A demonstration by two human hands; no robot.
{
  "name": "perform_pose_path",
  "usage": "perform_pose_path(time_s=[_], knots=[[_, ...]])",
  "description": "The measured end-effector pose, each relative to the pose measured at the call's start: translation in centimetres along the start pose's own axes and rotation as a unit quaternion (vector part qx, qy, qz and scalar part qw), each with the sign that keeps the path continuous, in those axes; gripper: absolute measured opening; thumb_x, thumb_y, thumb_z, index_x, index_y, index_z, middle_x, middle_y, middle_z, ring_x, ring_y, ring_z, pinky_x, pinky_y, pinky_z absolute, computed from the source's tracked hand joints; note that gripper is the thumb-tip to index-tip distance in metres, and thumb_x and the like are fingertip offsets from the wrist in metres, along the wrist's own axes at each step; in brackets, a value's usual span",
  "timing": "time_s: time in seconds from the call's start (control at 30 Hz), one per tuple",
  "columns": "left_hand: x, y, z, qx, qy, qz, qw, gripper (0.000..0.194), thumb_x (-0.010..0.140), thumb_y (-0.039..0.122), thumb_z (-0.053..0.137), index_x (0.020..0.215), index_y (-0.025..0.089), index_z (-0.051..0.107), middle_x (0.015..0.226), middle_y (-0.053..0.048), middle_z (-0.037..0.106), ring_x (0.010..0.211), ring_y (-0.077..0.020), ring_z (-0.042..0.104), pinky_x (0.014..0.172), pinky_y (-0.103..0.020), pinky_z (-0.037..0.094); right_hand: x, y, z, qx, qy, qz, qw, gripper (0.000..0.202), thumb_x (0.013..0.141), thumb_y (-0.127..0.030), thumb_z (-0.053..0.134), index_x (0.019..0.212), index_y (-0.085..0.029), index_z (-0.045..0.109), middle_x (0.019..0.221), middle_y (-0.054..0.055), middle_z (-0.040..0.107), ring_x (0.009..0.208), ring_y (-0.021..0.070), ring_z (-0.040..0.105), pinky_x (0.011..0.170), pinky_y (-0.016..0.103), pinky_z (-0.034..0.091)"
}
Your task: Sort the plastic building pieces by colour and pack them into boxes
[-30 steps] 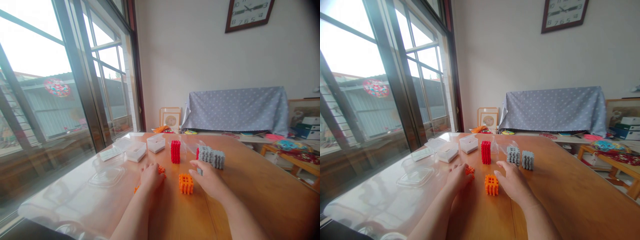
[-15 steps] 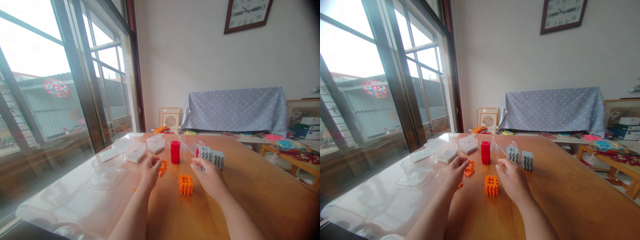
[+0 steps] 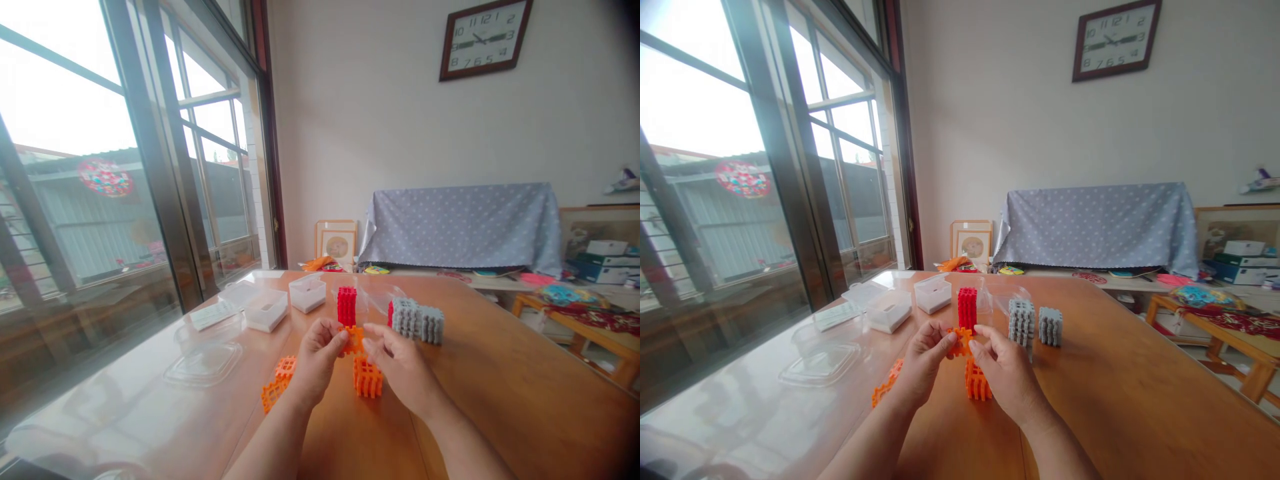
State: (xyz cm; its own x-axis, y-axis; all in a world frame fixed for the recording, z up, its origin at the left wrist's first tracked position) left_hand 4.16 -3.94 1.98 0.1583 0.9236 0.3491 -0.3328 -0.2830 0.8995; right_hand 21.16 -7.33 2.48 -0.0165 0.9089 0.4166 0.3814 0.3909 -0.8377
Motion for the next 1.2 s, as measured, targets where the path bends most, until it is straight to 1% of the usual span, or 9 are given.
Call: perform_pose_path(time_s=[0.13,0.27,0.37,0.47,0.67,0.8,0.93,1.07,1.2], knots=[[-0.6,0.4,1.1,-0.013,-0.042,-0.018,0.999,0.033,0.078,0.045,0.082,0.087,0.019,0.064,0.083,-0.002,0.066,0.078,-0.0142,0.059,0.076,-0.028,0.049,0.1,-0.1,0.2,0.051,-0.021,-0.013,0.998,0.038,0.095,-0.049,0.056,0.117,-0.021,0.07,0.084,0.002,0.074,0.077,0.0195,0.068,0.071,0.029,0.053],[-0.7,0.0,0.7,-0.052,-0.045,-0.073,0.995,0.041,0.086,0.056,0.07,0.104,0.019,0.071,0.106,-0.009,0.069,0.095,-0.02,0.063,0.077,-0.03,0.052,0.2,0.3,-0.5,0.078,-0.001,-0.01,0.997,0.03,0.091,-0.044,0.062,0.11,-0.022,0.072,0.099,0.004,0.077,0.089,0.0217,0.07,0.081,0.032,0.055],[-0.7,-1.3,0.6,-0.094,-0.07,-0.162,0.98,0.038,0.087,0.052,0.068,0.1,0.017,0.07,0.09,-0.006,0.068,0.077,-0.0144,0.061,0.06,-0.022,0.045,0.2,0.4,-0.2,0.089,-0.032,-0.015,0.995,0.028,0.09,-0.039,0.063,0.111,-0.023,0.073,0.1,0.004,0.077,0.093,0.0232,0.07,0.087,0.036,0.056],[-0.7,-2.1,0.5,-0.113,-0.074,-0.205,0.969,0.025,0.076,0.032,0.079,0.09,0.015,0.067,0.074,-0.001,0.062,0.06,-0.0077,0.054,0.054,-0.019,0.037,0.2,0.7,0.2,0.094,-0.049,-0.023,0.994,0.033,0.092,-0.035,0.06,0.12,-0.024,0.072,0.105,0.005,0.077,0.095,0.0229,0.071,0.088,0.037,0.057],[-0.4,-2.6,-0.2,-0.106,-0.015,-0.202,0.974,0.025,0.071,0.023,0.079,0.084,0.018,0.058,0.071,0.0,0.066,0.06,-0.0095,0.06,0.057,-0.019,0.042,0.3,0.9,-0.9,-0.037,0.048,-0.069,0.996,0.04,0.093,-0.027,0.053,0.131,-0.027,0.064,0.124,0.007,0.07,0.112,0.0243,0.066,0.098,0.041,0.053],[-0.4,-2.6,-0.3,-0.095,-0.014,-0.195,0.976,0.027,0.071,0.023,0.08,0.084,0.018,0.057,0.068,0.001,0.066,0.061,-0.0106,0.062,0.06,-0.021,0.046,0.0,-0.1,-0.6,-0.161,0.031,-0.137,0.977,0.048,0.085,-0.026,0.064,0.134,-0.028,0.062,0.131,0.007,0.065,0.122,0.0274,0.06,0.108,0.045,0.047],[-0.6,-2.7,-0.2,-0.096,-0.035,-0.198,0.975,0.028,0.073,0.024,0.081,0.085,0.018,0.057,0.068,0.002,0.066,0.059,-0.0096,0.062,0.061,-0.021,0.046,-0.1,-0.2,-0.1,-0.214,0.02,-0.15,0.965,0.052,0.084,-0.027,0.068,0.136,-0.025,0.062,0.13,0.009,0.066,0.122,0.0286,0.059,0.108,0.045,0.046],[-0.5,-2.5,-0.2,-0.093,-0.063,-0.206,0.972,0.029,0.08,0.035,0.079,0.089,0.018,0.058,0.074,0.0,0.068,0.066,-0.0117,0.067,0.063,-0.022,0.046,0.2,0.6,-0.5,-0.223,0.009,-0.133,0.965,0.049,0.083,-0.023,0.065,0.133,-0.024,0.064,0.128,0.008,0.068,0.121,0.0278,0.06,0.109,0.045,0.045],[0.0,-2.4,-1.3,-0.061,-0.013,-0.201,0.978,0.032,0.081,0.041,0.077,0.091,0.018,0.057,0.083,-0.004,0.071,0.066,-0.0102,0.064,0.06,-0.021,0.043,0.3,1.9,-1.7,-0.209,-0.024,-0.067,0.975,0.052,0.081,-0.029,0.068,0.133,-0.025,0.064,0.127,0.009,0.069,0.118,0.0279,0.062,0.107,0.045,0.046]])
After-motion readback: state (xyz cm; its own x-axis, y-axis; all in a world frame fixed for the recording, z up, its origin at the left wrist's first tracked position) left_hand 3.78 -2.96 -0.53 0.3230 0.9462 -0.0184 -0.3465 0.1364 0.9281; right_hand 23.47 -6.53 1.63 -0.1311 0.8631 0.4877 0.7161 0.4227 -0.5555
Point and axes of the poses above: each hand's wrist, its own x-axis towards the middle knuckle, its own z-axis out of the palm, y = z × x, the point moved 4 cm from there along x, towards the middle knuckle
